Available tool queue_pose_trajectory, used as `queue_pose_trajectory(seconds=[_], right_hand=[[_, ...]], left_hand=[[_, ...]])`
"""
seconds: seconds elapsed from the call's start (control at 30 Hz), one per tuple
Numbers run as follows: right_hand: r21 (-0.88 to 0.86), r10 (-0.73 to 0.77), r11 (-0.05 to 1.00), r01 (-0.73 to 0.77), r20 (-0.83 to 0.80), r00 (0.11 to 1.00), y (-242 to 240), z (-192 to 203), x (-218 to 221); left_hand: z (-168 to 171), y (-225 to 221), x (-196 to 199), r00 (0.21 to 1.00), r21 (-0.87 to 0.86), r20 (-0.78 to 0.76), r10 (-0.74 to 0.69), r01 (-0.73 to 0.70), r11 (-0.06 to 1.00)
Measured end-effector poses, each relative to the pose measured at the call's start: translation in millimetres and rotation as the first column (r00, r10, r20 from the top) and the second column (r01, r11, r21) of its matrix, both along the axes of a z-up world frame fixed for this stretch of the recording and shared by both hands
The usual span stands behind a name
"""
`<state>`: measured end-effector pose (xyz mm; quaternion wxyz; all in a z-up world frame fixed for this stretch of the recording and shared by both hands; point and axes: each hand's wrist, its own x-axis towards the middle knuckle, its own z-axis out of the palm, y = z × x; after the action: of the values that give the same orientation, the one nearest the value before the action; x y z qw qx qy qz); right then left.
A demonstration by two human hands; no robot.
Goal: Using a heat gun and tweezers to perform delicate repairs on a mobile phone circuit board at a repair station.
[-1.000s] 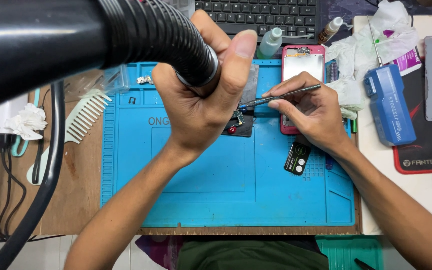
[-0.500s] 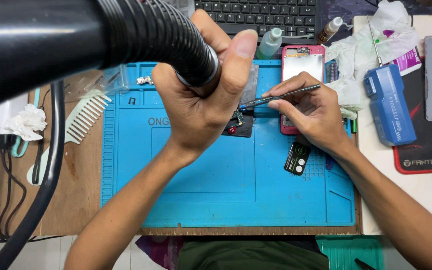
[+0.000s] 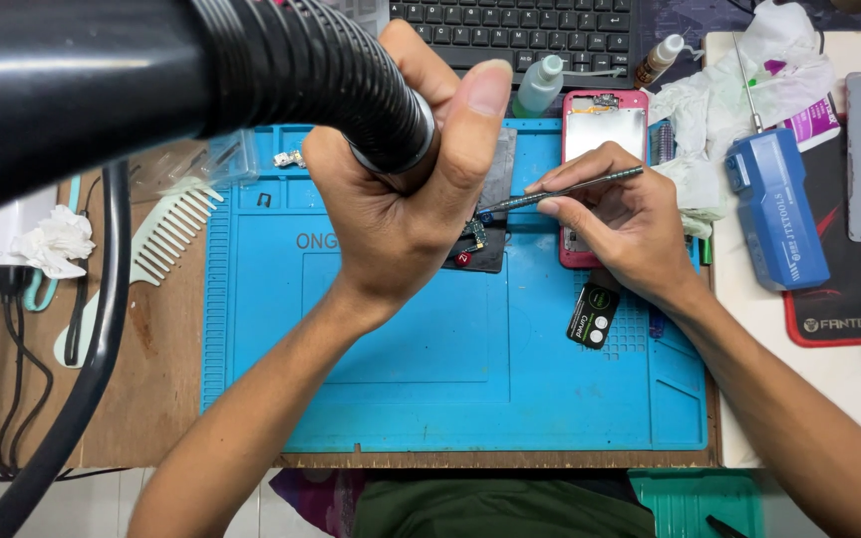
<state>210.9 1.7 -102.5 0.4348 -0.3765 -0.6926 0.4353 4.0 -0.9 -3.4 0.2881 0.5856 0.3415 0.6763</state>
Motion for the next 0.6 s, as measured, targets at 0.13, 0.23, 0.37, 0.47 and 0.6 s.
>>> queue_pose_trajectory(seconds=[0.13,0.23,0.37,0.47,0.6], right_hand=[[0.0,-0.009,1.0,0.009,0.008,1.0,-0.5,-0.3,-0.1],[0.007,-0.005,1.0,0.005,0.01,1.0,-0.6,1.6,-0.9],[-0.005,-0.005,1.0,0.005,0.012,1.0,-0.5,2.4,-1.1],[-0.001,-0.007,1.0,0.007,0.011,1.0,-0.8,1.7,-0.7],[0.002,-0.031,1.0,0.031,-0.045,0.999,-0.8,-4.9,0.8]], left_hand=[[-0.3,-0.2,0.9,1.0,0.001,0.002,-0.008,0.008,1.0],[0.2,0.4,1.5,1.0,0.002,0.008,-0.026,0.026,1.0],[0.0,1.0,1.8,1.0,0.001,0.002,-0.018,0.018,1.0],[0.1,0.6,1.7,1.0,-0.01,0.001,0.0,0.0,1.0],[2.7,0.8,-3.7,1.0,-0.002,0.003,0.015,-0.015,1.0]])
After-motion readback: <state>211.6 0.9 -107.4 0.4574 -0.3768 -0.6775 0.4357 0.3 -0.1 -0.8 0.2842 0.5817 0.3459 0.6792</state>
